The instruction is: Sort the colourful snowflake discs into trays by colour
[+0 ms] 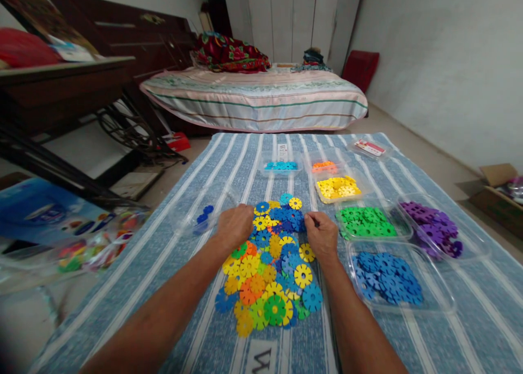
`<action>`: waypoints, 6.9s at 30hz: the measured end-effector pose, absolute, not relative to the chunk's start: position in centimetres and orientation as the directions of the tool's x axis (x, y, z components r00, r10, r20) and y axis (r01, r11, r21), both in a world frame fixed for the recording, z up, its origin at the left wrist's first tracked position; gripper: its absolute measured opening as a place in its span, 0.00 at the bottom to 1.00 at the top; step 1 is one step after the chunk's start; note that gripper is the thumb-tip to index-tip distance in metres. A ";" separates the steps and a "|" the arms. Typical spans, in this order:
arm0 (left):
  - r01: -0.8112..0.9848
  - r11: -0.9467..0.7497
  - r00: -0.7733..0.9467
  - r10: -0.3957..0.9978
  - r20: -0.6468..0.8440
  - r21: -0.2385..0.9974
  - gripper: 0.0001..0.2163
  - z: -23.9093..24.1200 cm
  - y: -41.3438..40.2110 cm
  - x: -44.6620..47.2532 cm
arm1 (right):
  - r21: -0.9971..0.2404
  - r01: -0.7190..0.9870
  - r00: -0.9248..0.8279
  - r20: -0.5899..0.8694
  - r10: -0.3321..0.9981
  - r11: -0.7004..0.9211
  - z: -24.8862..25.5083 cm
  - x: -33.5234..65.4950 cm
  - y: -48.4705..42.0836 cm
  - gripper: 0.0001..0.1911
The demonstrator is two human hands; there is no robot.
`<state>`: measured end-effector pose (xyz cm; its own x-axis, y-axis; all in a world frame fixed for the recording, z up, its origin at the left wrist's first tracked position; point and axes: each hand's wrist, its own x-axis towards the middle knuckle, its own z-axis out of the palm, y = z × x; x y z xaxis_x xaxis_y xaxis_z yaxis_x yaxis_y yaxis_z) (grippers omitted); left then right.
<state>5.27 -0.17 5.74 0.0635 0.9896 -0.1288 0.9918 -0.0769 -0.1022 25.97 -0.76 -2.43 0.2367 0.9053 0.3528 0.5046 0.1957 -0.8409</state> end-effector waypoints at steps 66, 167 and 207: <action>0.687 -0.060 -0.088 0.982 0.165 0.724 0.12 0.2 -3.5 2.8 | -0.834 0.516 0.198 0.335 0.921 0.193 -2.5 26.1 -1.5 0.15; 0.807 -0.337 0.408 0.912 -0.046 0.484 0.08 5.3 -6.3 1.0 | -0.334 0.624 -0.497 0.529 0.688 0.707 -0.9 21.7 -11.8 0.11; 0.774 -0.207 0.014 0.951 0.310 0.599 0.10 0.4 -4.4 0.7 | -0.369 0.768 -0.379 0.397 0.836 0.523 1.3 19.0 -12.6 0.06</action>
<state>0.73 -4.41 0.44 0.0141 0.9506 0.3101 0.7736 -0.2069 0.5990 18.99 -12.56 1.27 -0.3790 0.8360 0.3968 0.7683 0.5233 -0.3687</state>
